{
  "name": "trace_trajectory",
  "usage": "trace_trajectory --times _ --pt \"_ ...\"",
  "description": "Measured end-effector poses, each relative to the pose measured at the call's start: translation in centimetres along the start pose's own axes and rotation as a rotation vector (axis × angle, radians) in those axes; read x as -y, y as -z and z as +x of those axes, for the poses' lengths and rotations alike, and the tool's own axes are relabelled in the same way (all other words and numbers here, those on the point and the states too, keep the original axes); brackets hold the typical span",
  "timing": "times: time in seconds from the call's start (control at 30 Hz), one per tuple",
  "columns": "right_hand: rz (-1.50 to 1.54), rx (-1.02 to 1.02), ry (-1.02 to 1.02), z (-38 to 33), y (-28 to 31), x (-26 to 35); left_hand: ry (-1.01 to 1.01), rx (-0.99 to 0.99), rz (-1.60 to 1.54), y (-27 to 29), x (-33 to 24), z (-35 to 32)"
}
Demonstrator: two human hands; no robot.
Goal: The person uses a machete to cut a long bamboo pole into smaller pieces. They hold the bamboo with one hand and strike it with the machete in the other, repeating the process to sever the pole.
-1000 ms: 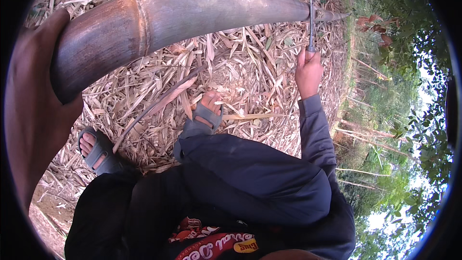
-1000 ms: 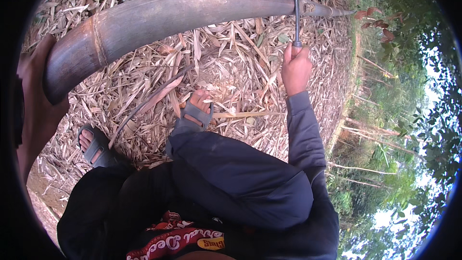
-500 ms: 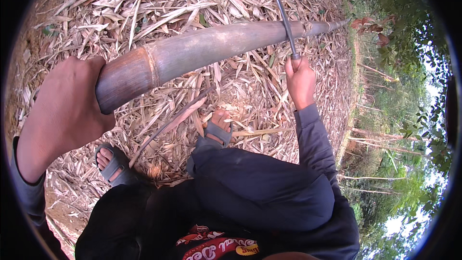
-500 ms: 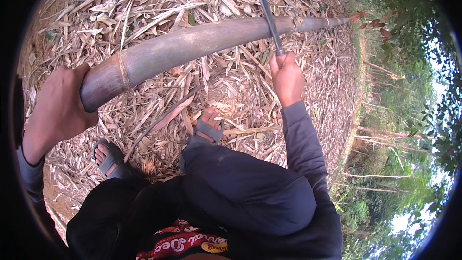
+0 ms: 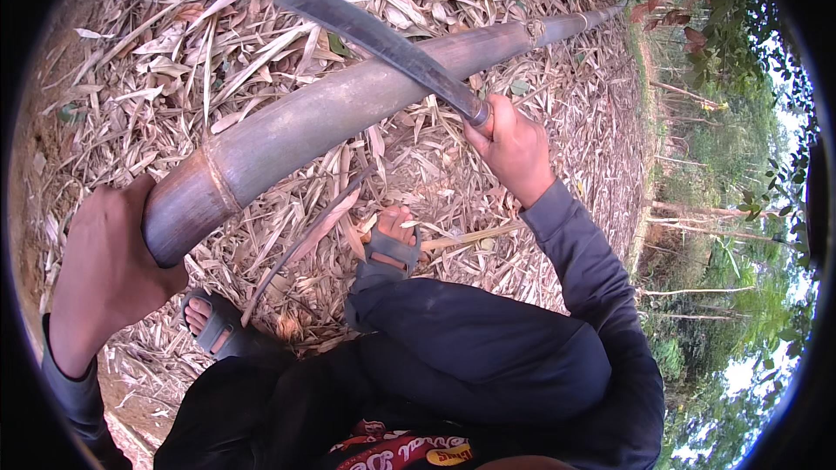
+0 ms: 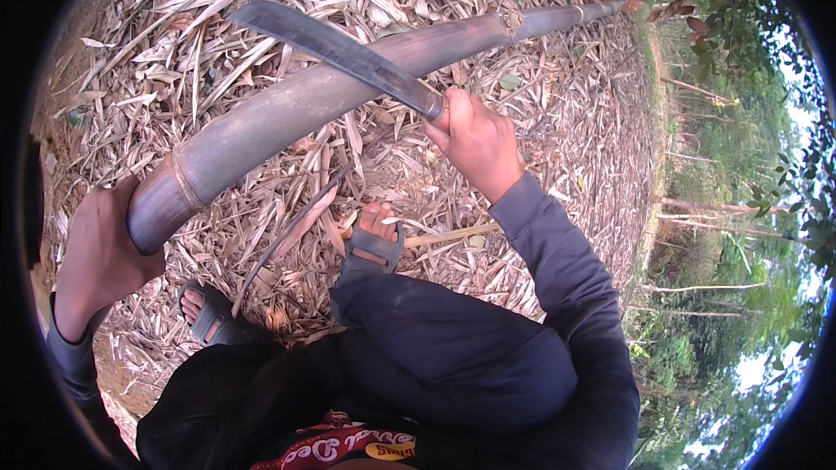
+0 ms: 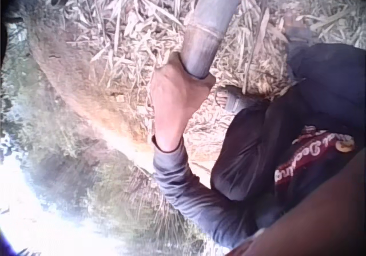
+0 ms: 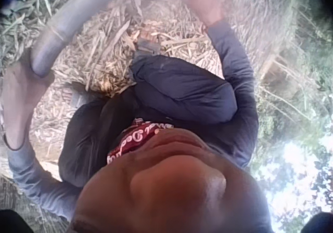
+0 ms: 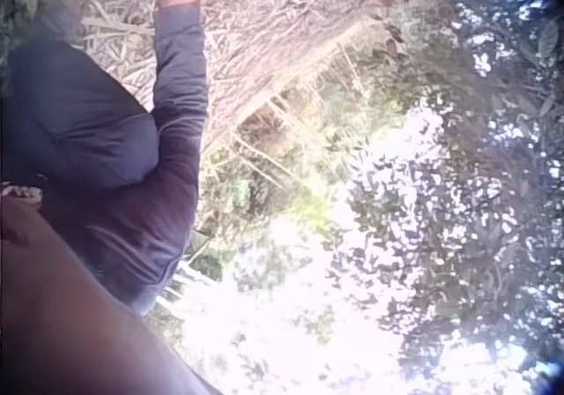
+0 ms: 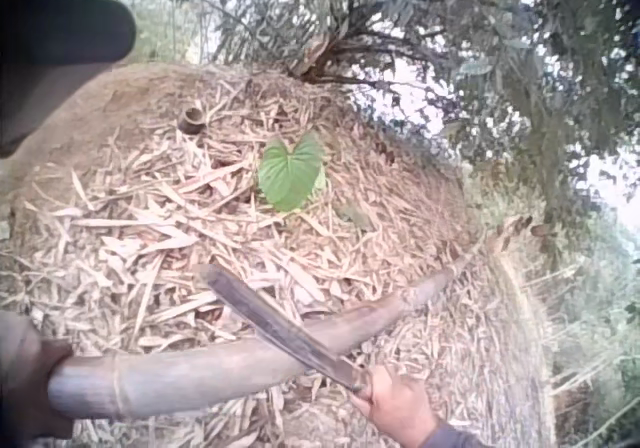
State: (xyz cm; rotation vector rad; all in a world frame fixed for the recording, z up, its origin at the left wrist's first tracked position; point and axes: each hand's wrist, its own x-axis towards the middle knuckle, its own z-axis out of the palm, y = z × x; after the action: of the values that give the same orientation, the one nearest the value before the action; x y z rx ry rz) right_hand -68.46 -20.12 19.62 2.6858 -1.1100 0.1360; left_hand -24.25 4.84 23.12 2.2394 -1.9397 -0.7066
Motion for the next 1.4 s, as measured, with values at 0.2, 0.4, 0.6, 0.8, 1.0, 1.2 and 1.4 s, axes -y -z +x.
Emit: trace_trajectory --times 0.2,0.4,0.6,0.8,1.0,1.2,1.4 --pt "-0.263 0.083 -0.434 -6.4 2.8 -8.7 -0.030 0.210 -0.136 -0.7 -1.2 1.2" --pt "0.098 0.024 0.062 0.3 0.3 4.4 0.023 0.135 -0.129 -1.2 0.0 0.2" --pt "-0.320 0.081 -0.495 -8.6 1.6 -10.0 0.011 0.197 -0.146 -1.2 -1.4 -0.1" --pt "-0.022 -0.064 0.131 -0.3 1.5 5.8 0.013 0.093 -0.049 -2.2 -0.5 -0.8" --pt "-0.307 0.046 -0.482 -6.1 1.4 -9.2 0.003 0.147 -0.135 -0.3 -1.7 -2.6" --pt "0.069 -0.024 0.184 -1.4 1.2 4.1 0.022 0.203 -0.099 -2.0 -0.5 -0.9" --pt "-0.285 0.198 -0.497 -5.0 2.7 -6.0 -0.006 0.250 -0.182 -1.4 -0.6 -0.9"
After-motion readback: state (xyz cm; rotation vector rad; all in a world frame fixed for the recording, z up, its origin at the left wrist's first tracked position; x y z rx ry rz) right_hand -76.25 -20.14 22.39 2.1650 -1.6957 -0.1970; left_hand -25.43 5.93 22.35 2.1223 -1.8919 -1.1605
